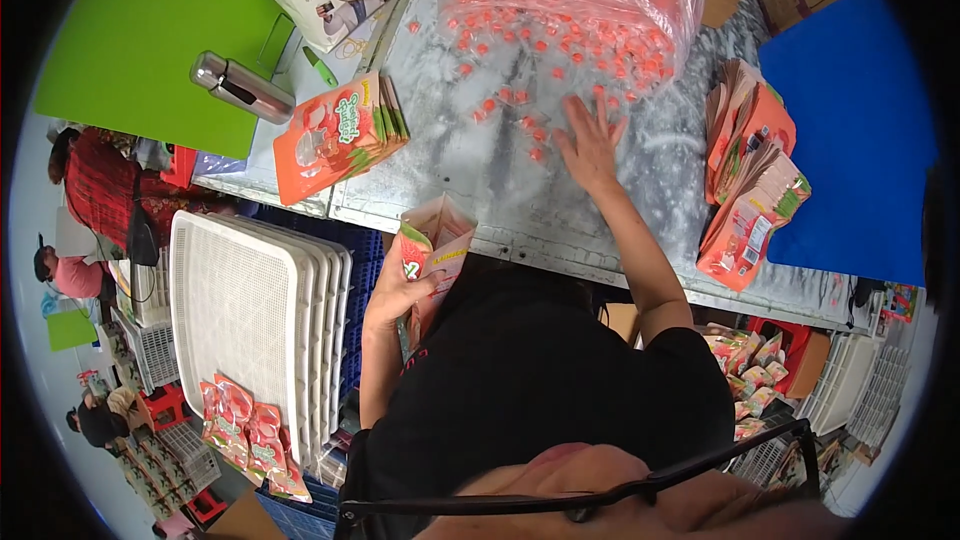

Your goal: Packaging small items from a bulk container into individual branded snack bags.

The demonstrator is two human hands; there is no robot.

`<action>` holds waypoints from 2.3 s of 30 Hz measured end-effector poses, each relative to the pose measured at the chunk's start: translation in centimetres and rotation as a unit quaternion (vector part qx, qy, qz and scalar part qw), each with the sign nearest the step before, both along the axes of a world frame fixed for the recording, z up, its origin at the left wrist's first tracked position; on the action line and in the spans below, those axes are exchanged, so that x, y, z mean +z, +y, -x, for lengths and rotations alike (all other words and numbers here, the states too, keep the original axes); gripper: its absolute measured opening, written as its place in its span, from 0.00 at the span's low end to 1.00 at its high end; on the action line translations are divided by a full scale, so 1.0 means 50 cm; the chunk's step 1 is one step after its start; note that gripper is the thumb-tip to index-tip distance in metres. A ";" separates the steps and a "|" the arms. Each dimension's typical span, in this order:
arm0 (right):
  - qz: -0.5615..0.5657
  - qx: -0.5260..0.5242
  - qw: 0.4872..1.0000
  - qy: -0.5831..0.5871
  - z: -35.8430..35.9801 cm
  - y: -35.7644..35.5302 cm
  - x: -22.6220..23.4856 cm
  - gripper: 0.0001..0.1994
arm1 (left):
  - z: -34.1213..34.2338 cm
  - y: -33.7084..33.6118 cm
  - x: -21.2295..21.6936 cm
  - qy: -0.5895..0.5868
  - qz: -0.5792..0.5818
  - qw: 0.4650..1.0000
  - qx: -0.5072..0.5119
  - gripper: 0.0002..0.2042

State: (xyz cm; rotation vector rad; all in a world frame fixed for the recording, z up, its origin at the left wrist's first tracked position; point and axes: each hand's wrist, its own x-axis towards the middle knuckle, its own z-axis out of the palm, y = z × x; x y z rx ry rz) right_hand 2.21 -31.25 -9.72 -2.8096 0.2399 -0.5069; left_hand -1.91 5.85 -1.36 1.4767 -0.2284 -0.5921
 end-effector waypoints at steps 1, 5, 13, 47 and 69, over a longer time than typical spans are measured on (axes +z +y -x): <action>-0.001 0.002 1.000 -0.001 -0.008 0.013 -0.001 0.31 | -0.001 0.003 -0.007 0.000 0.003 1.000 -0.001 0.38; -0.067 0.086 0.994 -0.028 -0.061 0.059 -0.010 0.29 | -0.005 -0.003 -0.004 -0.008 0.012 1.000 0.000 0.38; -0.034 0.207 0.976 0.055 -0.172 0.070 -0.009 0.25 | 0.004 -0.003 0.006 0.009 0.003 1.000 0.019 0.34; -0.033 0.329 0.934 -0.134 -0.003 0.110 0.019 0.10 | -0.051 -0.001 -0.046 -0.179 0.043 0.980 -0.074 0.37; -0.559 0.166 0.803 -0.126 0.006 0.265 0.152 0.06 | -0.027 -0.126 0.011 -0.352 -0.179 0.918 0.049 0.40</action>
